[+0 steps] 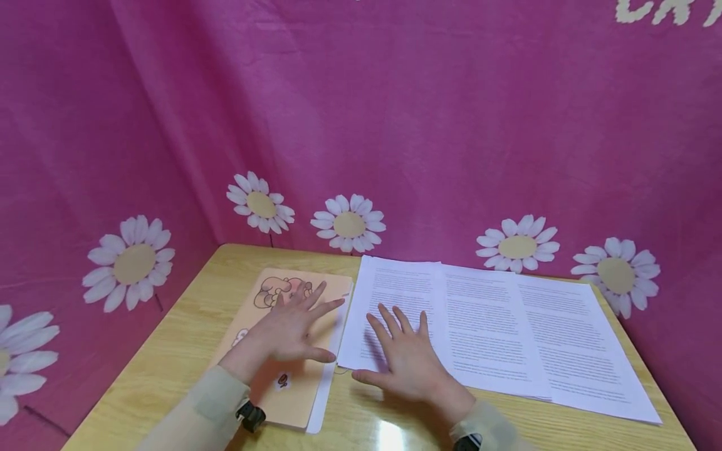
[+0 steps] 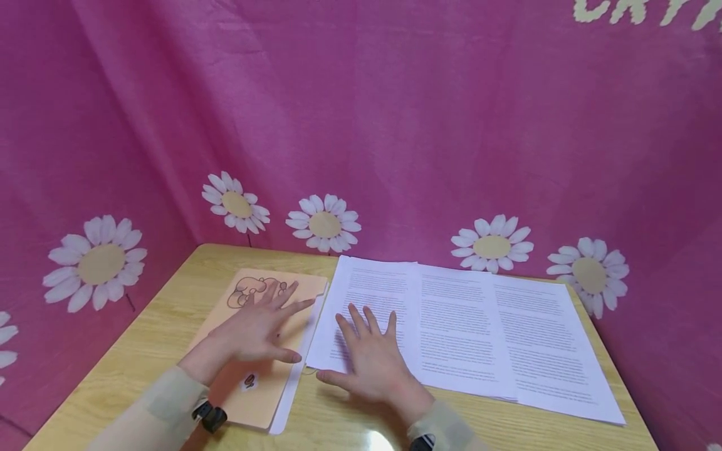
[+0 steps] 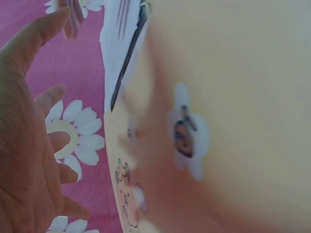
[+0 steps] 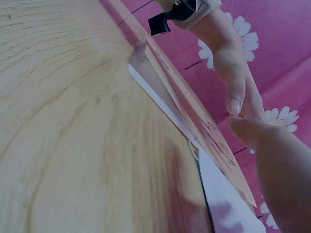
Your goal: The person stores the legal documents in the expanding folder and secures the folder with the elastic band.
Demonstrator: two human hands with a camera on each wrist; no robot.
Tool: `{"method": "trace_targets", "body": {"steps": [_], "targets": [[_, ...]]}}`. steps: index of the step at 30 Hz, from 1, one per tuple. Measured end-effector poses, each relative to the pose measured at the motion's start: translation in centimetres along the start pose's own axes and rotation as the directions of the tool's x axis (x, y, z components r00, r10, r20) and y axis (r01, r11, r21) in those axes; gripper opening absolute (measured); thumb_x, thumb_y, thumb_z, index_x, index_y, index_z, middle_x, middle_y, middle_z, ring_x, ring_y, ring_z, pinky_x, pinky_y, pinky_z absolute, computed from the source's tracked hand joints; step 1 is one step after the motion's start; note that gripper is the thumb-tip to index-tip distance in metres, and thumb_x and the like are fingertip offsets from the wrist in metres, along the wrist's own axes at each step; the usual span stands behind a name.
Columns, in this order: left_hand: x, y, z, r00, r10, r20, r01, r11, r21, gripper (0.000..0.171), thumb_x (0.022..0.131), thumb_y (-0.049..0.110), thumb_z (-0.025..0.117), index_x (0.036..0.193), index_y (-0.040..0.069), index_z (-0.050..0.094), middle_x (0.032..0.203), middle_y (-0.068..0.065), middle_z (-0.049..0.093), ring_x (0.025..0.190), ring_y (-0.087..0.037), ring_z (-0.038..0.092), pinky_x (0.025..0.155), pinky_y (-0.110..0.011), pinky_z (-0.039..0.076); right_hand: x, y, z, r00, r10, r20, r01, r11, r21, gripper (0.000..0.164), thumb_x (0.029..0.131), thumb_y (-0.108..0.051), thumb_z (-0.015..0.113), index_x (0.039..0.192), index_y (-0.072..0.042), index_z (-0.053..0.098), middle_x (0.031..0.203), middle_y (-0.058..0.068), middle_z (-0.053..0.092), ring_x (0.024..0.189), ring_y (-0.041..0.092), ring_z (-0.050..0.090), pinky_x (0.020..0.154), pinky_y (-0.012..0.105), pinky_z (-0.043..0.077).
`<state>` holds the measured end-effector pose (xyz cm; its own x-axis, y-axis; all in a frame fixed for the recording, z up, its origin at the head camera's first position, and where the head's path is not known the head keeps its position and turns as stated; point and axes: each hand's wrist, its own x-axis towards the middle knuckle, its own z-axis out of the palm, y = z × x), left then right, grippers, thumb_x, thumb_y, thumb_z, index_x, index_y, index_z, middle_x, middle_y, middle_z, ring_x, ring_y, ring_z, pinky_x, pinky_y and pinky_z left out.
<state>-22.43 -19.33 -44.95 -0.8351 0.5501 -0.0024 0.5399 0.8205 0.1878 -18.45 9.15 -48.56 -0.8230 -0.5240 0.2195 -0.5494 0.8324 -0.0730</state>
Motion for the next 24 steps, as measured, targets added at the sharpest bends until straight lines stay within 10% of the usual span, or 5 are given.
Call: {"method": "trace_targets", "body": {"steps": [24], "targets": [[-0.6,0.5,1.9,0.986,-0.076,0.150,0.077,0.997,0.000,0.107,0.075,0.079,0.073,0.165,0.035,0.038,0.174,-0.013,0.014,0.154,-0.056,0.010,0.109,-0.083,0.013,2.3,-4.2,3.1,0.992,-0.078,0.100,0.066,0.991,0.117,0.110,0.088,-0.089,0.042,0.165,-0.010,0.038,0.170,0.018,0.029,0.153,0.045,0.029,0.106,0.086,0.014]]}}
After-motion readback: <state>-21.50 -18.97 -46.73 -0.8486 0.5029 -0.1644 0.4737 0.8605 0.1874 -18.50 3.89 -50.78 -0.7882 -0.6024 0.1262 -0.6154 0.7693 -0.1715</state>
